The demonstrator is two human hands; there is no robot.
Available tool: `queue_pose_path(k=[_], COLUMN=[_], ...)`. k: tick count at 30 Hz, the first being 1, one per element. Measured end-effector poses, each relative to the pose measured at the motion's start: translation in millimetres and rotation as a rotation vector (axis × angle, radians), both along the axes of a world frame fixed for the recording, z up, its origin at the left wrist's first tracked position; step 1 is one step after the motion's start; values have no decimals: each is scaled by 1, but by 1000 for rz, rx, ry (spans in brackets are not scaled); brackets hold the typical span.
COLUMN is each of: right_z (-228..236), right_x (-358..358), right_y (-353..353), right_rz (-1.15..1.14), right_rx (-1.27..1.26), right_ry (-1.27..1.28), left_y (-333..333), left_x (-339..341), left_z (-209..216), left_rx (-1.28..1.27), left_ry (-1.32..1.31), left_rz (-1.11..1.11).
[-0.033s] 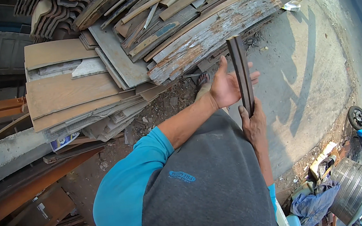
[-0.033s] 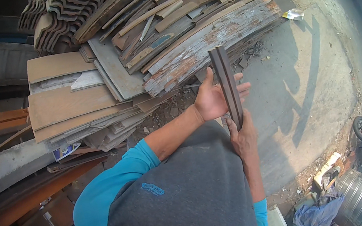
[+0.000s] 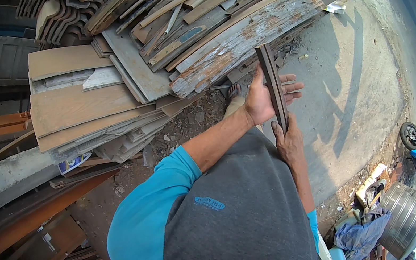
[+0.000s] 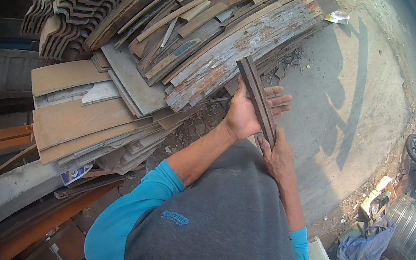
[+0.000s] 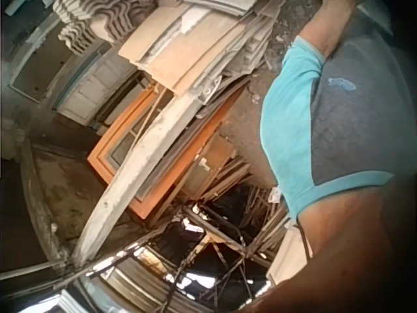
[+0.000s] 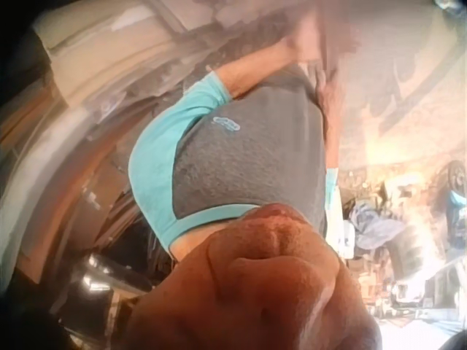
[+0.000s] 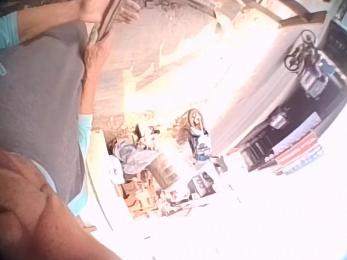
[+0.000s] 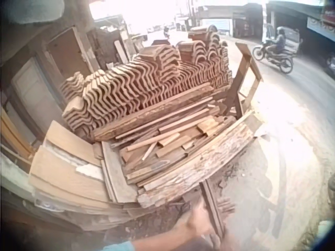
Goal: The person applies glue to wooden planks, spreads it with a putty knife, and then selects and handles various thin wooden strips from a pile in a workshop.
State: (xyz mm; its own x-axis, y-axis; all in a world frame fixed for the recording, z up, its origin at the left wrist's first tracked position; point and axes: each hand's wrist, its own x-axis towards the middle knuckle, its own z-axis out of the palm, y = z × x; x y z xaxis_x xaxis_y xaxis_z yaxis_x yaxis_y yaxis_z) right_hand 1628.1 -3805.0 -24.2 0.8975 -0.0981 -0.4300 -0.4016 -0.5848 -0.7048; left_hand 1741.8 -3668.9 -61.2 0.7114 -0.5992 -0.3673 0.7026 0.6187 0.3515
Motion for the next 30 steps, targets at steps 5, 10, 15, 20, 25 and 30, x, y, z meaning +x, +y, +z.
queue_pose_path(k=[5, 10, 15, 20, 25, 30], right_z=[0, 2, 2, 13, 35, 7], right_x=[16, 29, 84, 127, 180, 203], right_y=[-2, 8, 22, 35, 46, 50], right_rz=[-9, -168, 102, 76, -57, 238], right_rx=[81, 132, -1, 33, 131, -124], right_ry=[-48, -291, 1, 47, -41, 203], left_y=[9, 30, 34, 55, 78, 97], left_x=[39, 82, 99, 142, 184, 217], left_z=[28, -3, -20, -24, -49, -54], left_rx=[-266, -176, -127, -77, -67, -134], left_ry=[-41, 29, 78, 31, 130, 120], left_rz=[145, 297, 194, 200, 299, 292])
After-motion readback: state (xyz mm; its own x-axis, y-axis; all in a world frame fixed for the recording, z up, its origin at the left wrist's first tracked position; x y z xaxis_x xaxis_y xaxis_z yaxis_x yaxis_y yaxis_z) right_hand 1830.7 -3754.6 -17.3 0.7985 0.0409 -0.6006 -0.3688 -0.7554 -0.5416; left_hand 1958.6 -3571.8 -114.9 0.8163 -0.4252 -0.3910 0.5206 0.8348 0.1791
